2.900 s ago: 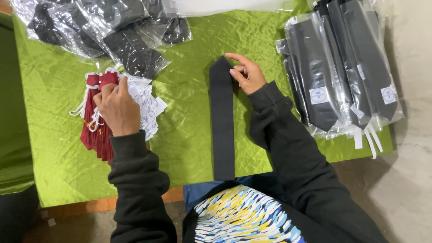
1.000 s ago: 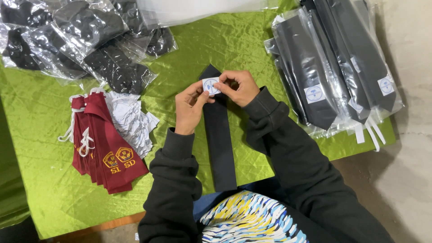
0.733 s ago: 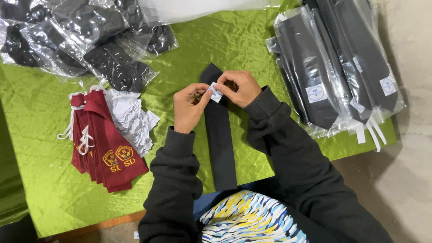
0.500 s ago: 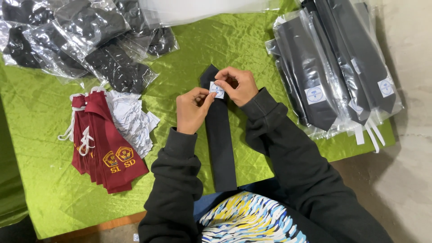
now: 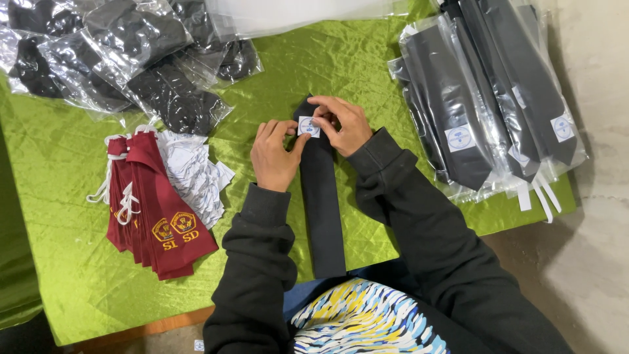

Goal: Applying a label to a black belt and inserting it into a clear plastic sleeve for packaging.

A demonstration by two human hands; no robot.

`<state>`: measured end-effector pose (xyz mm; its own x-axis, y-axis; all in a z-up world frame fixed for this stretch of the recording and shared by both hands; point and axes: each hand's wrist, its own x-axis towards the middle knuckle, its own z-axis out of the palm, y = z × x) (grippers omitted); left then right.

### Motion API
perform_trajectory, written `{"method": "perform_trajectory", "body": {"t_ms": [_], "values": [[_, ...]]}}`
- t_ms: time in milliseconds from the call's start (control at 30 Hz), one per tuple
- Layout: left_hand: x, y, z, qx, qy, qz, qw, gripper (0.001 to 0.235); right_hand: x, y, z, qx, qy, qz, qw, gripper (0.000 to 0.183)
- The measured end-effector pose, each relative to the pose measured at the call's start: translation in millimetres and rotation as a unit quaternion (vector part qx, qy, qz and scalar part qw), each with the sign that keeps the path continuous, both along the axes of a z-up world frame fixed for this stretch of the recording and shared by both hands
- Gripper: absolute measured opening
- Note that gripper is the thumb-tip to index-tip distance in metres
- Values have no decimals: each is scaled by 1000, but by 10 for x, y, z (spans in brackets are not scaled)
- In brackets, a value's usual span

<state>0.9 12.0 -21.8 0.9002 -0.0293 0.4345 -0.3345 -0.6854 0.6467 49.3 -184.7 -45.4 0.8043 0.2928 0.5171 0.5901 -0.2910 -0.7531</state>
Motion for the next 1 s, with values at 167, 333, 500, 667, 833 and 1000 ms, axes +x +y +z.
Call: {"method": "perform_trajectory", "body": {"t_ms": [167, 333, 500, 667, 833, 1000], "values": [[-15, 25, 3, 16, 5, -21, 1000, 30, 3, 1, -46, -2, 0, -7, 1000, 42], [-14, 14, 193, 2, 2, -26, 1000, 21, -8, -43, 66, -7, 49, 30, 998, 52], [23, 22, 85, 7, 13, -20, 1000, 18, -13, -86, 78, -9, 94, 46, 995, 63], [52, 39, 30, 24, 12, -21, 999, 21, 61, -214, 153, -20, 51, -74, 996, 36], [55, 64, -22, 41, 7, -20, 999, 22, 639, -497, 273, -259, -58, -238, 934, 19], [122, 162, 14, 20, 19, 6, 1000, 22, 1132, -531, 25, -432, -44, -263, 861, 34]]}}
